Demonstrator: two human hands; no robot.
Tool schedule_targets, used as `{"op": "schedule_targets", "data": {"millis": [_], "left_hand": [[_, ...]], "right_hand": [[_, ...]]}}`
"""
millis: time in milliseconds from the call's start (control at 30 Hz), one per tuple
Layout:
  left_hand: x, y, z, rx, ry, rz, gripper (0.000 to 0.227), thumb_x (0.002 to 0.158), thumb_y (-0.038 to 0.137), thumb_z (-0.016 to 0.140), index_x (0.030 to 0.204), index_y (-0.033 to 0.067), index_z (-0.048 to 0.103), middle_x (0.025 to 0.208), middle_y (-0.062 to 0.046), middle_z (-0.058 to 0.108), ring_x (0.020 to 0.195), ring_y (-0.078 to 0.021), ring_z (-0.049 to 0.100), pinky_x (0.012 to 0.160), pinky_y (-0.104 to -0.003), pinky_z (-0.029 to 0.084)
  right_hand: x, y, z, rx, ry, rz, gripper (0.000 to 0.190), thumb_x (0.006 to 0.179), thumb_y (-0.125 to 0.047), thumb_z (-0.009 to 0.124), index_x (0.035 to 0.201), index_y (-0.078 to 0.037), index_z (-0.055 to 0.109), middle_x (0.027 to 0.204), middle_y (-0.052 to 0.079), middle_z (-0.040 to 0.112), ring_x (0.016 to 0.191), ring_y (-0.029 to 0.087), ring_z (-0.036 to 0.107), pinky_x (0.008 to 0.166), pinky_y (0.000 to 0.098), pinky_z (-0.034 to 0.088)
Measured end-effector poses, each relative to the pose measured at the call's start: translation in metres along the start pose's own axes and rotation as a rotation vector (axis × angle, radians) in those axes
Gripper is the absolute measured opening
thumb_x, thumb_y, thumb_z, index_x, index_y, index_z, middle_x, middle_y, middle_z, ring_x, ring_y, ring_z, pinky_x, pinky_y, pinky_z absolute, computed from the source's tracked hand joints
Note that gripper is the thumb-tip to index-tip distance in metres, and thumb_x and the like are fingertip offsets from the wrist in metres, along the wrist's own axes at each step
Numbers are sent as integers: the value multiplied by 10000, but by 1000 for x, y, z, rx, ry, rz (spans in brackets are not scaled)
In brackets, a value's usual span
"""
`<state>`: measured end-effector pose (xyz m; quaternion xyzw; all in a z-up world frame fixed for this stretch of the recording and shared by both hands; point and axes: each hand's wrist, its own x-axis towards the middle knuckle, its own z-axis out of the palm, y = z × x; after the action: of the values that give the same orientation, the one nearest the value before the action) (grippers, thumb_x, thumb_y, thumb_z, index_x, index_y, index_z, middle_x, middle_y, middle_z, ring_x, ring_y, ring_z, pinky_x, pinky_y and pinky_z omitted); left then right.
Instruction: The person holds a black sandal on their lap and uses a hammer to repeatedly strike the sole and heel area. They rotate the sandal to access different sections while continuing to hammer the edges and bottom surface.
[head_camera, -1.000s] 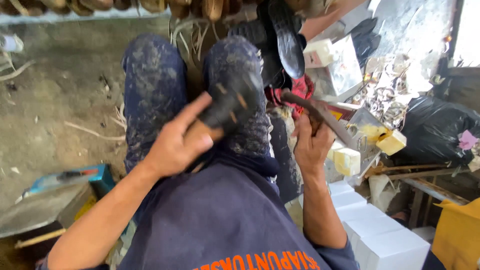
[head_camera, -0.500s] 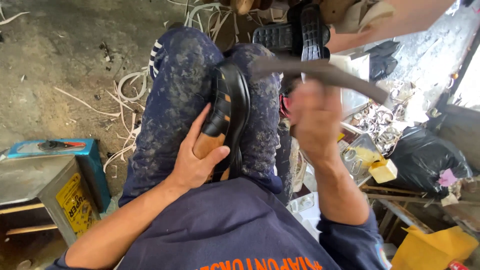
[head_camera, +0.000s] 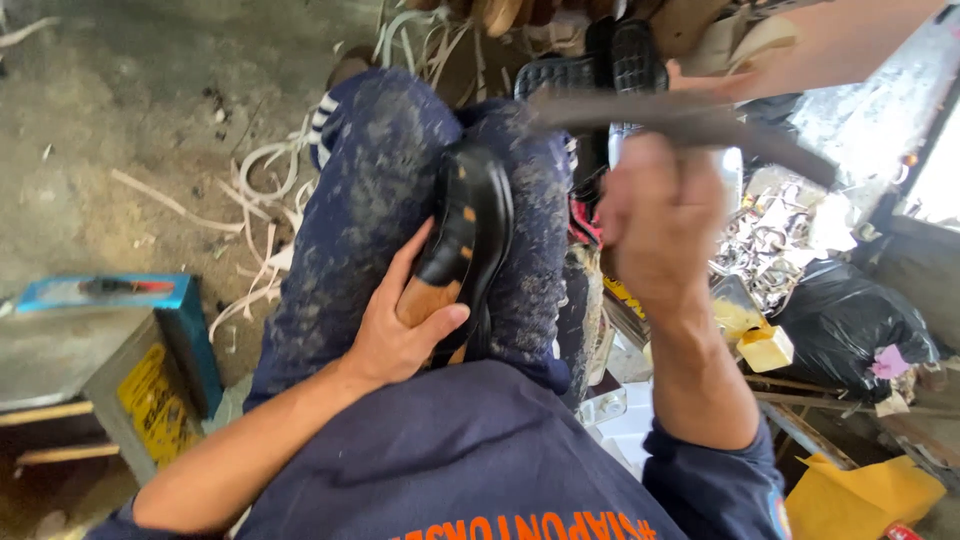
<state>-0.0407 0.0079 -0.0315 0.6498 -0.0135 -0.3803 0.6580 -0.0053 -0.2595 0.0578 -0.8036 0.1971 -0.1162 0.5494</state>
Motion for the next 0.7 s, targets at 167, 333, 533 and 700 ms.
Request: {"op": "schedule_targets", "data": {"millis": [167, 333, 533, 700], "left_hand": [[5, 1, 0, -12, -10, -16, 978, 815, 296, 848, 1632, 155, 329, 1410, -161, 631, 1301, -260, 591, 1127, -454, 434], [9, 6, -3, -24, -24, -14, 963, 821, 314, 836, 1630, 173, 334, 1423, -152, 627, 1317, -277, 595, 1122, -463, 444], [-2, 3, -1, -52, -22, -31, 938, 847, 319, 820, 1630, 160, 327, 1427, -166, 619, 1321, -289, 587, 1127, -473, 443], [4, 23, 3, -8, -53, -104, 921, 833, 469, 717, 1596, 172, 295, 1536, -69, 543, 1374, -222, 569, 1152, -390, 427]], "right_hand": [[-2, -22, 2, -452, -144, 58, 551, 1074, -212, 655, 557, -61, 541, 460, 105, 399, 422, 241, 419, 472, 393, 364], [-4, -24, 10, -467, -85, 173, 297, 1030, -214, 593, 882, 30, 675, 723, 230, 659, 766, 410, 672, 713, 556, 450], [5, -13, 7, -370, -317, -162, 340, 1111, -156, 586, 787, -58, 548, 509, 65, 492, 420, 225, 504, 487, 321, 451], [38, -45, 7, -333, -532, -1, 275, 1128, -185, 435, 1271, 3, 577, 612, -71, 319, 439, 67, 283, 329, 237, 219]]}}
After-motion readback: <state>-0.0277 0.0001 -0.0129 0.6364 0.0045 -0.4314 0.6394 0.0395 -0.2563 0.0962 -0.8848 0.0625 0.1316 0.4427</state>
